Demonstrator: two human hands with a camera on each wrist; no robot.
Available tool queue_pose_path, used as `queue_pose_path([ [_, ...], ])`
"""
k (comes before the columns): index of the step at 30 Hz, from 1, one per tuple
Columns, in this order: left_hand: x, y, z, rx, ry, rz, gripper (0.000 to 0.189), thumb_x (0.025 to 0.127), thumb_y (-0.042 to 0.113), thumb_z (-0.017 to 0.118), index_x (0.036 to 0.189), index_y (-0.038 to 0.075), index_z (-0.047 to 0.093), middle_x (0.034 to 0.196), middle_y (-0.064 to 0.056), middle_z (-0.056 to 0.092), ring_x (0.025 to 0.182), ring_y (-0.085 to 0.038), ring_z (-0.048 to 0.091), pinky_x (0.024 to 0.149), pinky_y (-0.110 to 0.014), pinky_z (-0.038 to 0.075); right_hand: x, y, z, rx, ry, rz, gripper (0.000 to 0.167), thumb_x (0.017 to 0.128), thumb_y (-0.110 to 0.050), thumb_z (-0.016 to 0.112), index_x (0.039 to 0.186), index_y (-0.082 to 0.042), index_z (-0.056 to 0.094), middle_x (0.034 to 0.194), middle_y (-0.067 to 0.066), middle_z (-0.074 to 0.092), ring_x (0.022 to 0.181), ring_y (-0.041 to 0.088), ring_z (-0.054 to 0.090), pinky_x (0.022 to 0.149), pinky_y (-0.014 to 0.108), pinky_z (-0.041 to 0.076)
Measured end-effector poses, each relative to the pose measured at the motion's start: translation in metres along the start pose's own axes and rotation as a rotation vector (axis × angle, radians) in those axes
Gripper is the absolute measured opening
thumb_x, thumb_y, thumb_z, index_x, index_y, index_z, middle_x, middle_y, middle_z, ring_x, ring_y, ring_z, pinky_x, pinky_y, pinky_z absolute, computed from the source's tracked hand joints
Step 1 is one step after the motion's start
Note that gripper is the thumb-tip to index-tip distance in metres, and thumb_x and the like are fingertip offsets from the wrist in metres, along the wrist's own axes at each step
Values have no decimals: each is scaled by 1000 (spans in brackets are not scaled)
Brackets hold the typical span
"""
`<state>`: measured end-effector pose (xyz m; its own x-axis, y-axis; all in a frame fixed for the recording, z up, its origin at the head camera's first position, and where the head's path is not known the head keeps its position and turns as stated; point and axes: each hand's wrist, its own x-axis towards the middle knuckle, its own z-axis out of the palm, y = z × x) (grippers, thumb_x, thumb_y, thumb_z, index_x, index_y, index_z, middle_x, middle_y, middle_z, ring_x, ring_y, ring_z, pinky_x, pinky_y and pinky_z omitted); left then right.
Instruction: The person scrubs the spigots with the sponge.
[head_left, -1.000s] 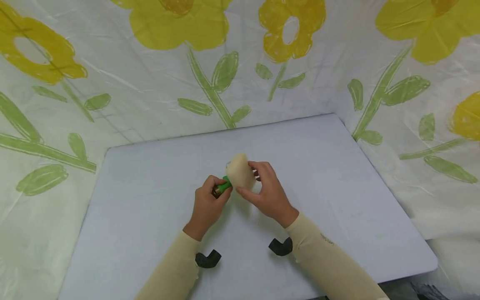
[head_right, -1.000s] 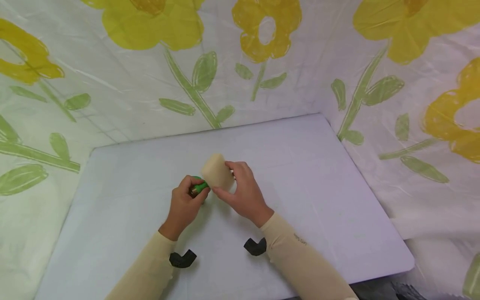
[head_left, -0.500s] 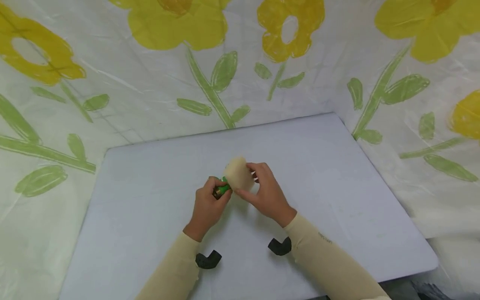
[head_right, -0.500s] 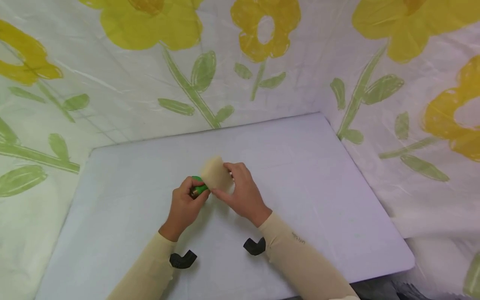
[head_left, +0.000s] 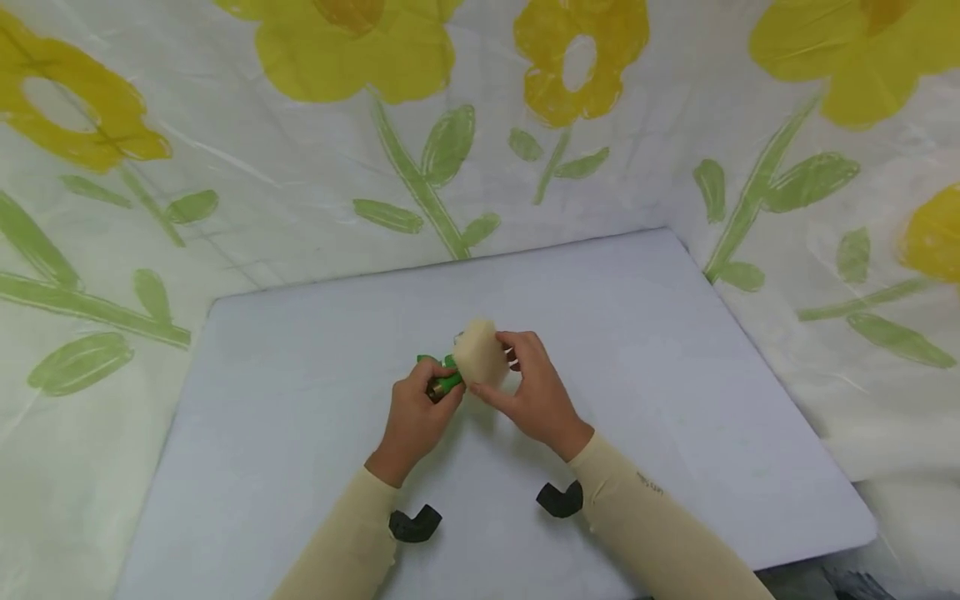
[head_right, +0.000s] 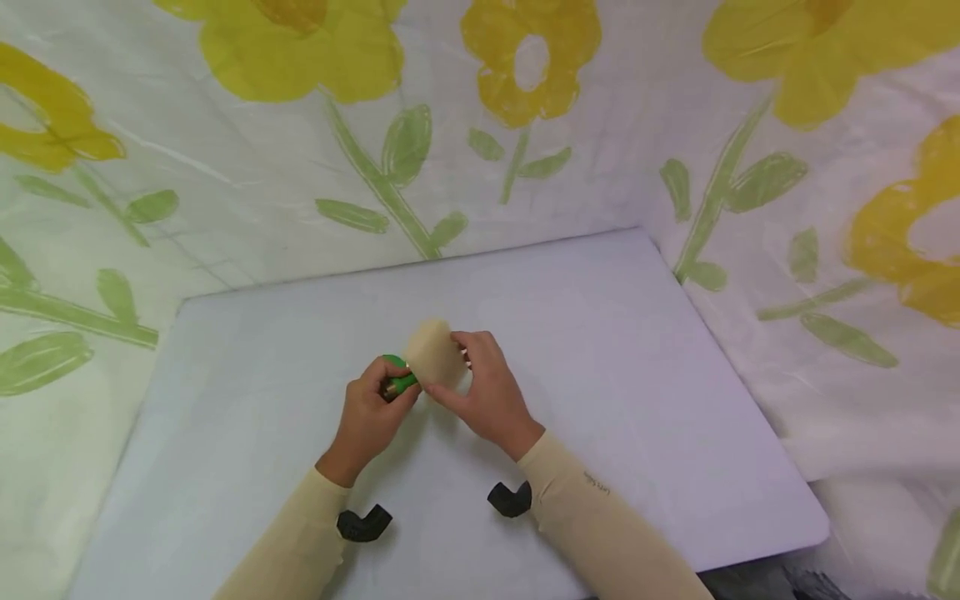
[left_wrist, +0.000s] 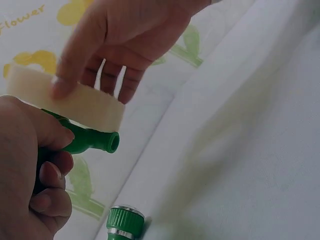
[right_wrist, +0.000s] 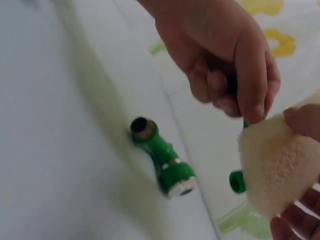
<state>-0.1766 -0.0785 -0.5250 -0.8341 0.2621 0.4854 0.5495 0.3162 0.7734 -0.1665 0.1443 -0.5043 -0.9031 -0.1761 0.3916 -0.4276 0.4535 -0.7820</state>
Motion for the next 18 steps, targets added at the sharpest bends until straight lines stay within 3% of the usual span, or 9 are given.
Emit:
queue_pose_path([
  [5,-1,1,-1,16,-23,-14,25,95,-4,82,109,4,62,99,-15,74,74,-16,66,58,-28,55,0,5,2,12,65,121,68,97,-25,88,149,-2,51,131,10,53,112,23,55,94,56,56],
  [12,-3,-3,-1,13,-2,-32,26,92,-10,75,102,8,60,83,-6,68,64,-11,56,53,-26,47,-12,1,13,-35,-25,-25,71,96,-31,87,148,1,50,132,14,54,114,27,56,90,55,58],
  [18,0,1,-4,4,-48,-45,25,96,-3,81,111,5,63,102,-15,75,77,-16,69,62,-30,58,-5,10,5,-24,70,84,67,97,-25,88,149,-3,51,131,9,53,112,22,55,93,53,57],
])
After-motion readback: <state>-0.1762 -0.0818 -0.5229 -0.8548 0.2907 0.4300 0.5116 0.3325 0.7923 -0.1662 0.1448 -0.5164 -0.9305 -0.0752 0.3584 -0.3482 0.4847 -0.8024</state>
